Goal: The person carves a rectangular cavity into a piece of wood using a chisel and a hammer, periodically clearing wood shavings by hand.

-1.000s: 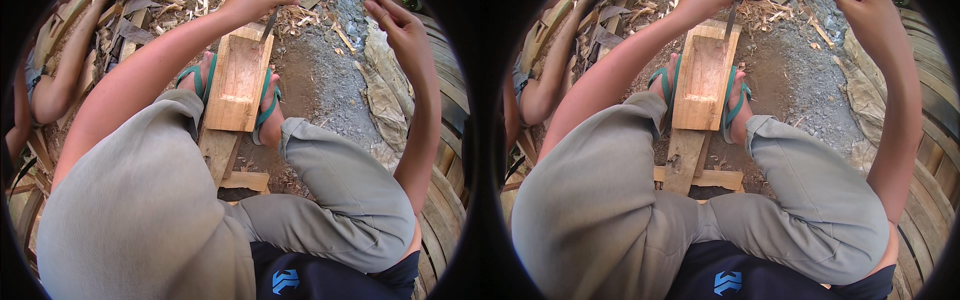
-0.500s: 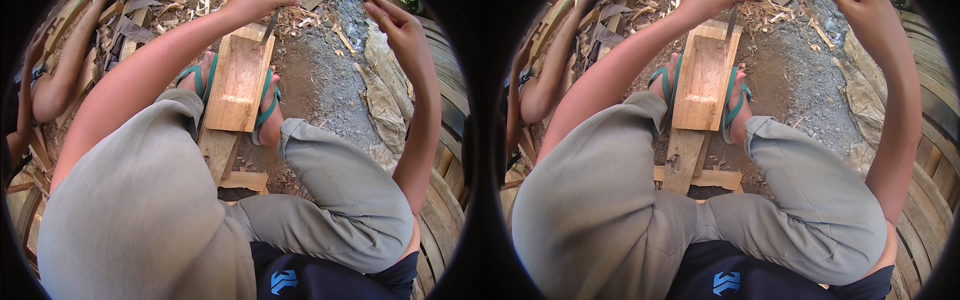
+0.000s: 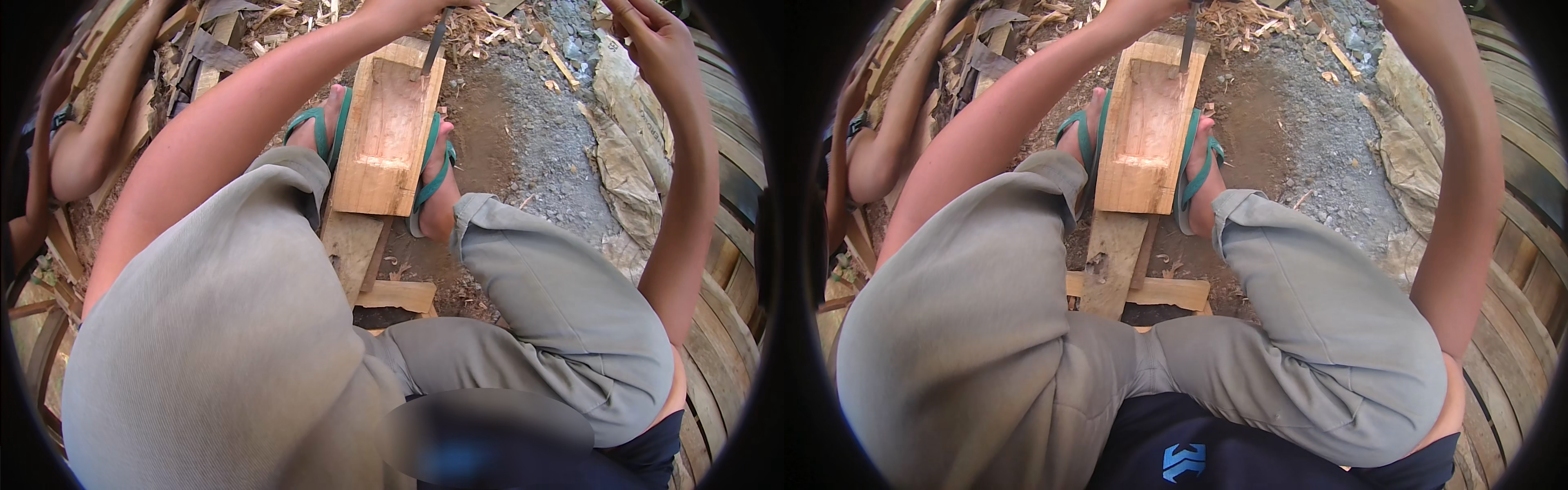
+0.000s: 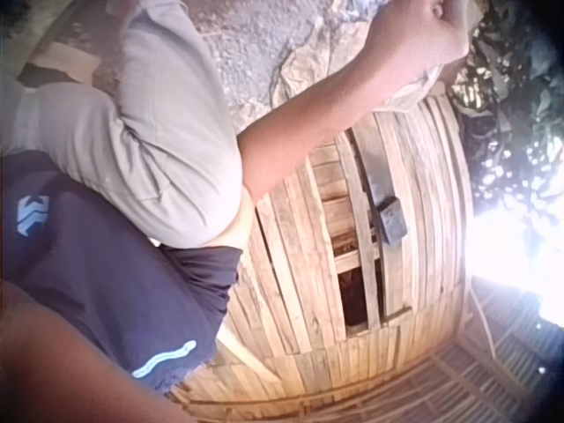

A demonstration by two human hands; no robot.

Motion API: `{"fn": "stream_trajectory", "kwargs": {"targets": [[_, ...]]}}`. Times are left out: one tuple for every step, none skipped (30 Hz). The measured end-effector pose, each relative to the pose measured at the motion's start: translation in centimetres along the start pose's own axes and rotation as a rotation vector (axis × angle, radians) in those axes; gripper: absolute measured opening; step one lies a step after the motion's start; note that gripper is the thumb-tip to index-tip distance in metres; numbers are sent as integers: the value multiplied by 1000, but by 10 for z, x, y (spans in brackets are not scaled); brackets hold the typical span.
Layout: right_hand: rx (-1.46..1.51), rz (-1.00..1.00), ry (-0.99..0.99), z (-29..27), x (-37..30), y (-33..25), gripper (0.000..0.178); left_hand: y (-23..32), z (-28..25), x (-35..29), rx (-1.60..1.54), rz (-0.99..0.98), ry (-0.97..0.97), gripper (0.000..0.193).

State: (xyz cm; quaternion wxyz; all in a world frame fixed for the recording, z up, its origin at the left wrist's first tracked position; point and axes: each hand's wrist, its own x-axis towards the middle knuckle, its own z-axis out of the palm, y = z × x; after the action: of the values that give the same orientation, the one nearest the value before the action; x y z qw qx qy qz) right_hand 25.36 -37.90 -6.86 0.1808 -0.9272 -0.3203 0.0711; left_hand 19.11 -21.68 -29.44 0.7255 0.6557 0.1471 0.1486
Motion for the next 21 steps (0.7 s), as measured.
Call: {"fn": "stream_trajectory", "kwargs": {"targets": [[29,47,-16,-3,8,14,42,2,1,-4,56,12,11,34],[35,29,-10,-4,4,14,43,17,1,-15,115,23,24,35],[46,-3,-9,-2,-2,8,44,25,-2,-23,180,33,51,36],[52,-22,-16,-1,-4,5,45,24,-3,-25,118,50,74,36],[55,-38,-21,0,-7,2,46,19,-2,-27,56,68,95,36],[52,-42,-31,-1,-8,-1,46,17,-2,-30,-7,88,114,37],[55,-48,-36,-1,-9,-2,47,14,-3,-30,-52,100,106,37],[57,-54,-43,-2,-9,-2,47,10,-4,-28,-98,113,99,37],[64,-58,-43,-2,-10,0,47,11,-4,-28,-144,124,86,38],[65,-59,-44,-3,-11,0,47,11,-5,-28,-136,103,73,37],[67,-60,-44,-3,-11,1,47,12,-6,-28,-127,82,60,36],[62,-59,-45,-4,-12,0,47,14,-6,-28,-119,62,50,35],[59,-56,-47,-4,-12,0,47,14,-7,-27,-77,68,49,33],[56,-54,-47,-5,-12,-1,47,14,-7,-27,-36,75,48,32],[57,-50,-48,-5,-12,-1,47,14,-8,-26,6,82,47,31],[56,-44,-48,-5,-12,-1,46,15,-7,-26,3,86,41,30],[54,-38,-47,-5,-12,-1,46,15,-7,-26,0,90,34,30],[53,-32,-46,-5,-12,-1,46,15,-7,-27,-1,93,30,29],[48,-15,-48,-5,-11,-2,46,15,-7,-27,-17,94,30,30],[42,1,-51,-5,-11,-2,46,15,-6,-27,-32,95,30,30],[33,30,-57,-6,-11,-4,46,16,-6,-27,-48,96,29,31]]}}
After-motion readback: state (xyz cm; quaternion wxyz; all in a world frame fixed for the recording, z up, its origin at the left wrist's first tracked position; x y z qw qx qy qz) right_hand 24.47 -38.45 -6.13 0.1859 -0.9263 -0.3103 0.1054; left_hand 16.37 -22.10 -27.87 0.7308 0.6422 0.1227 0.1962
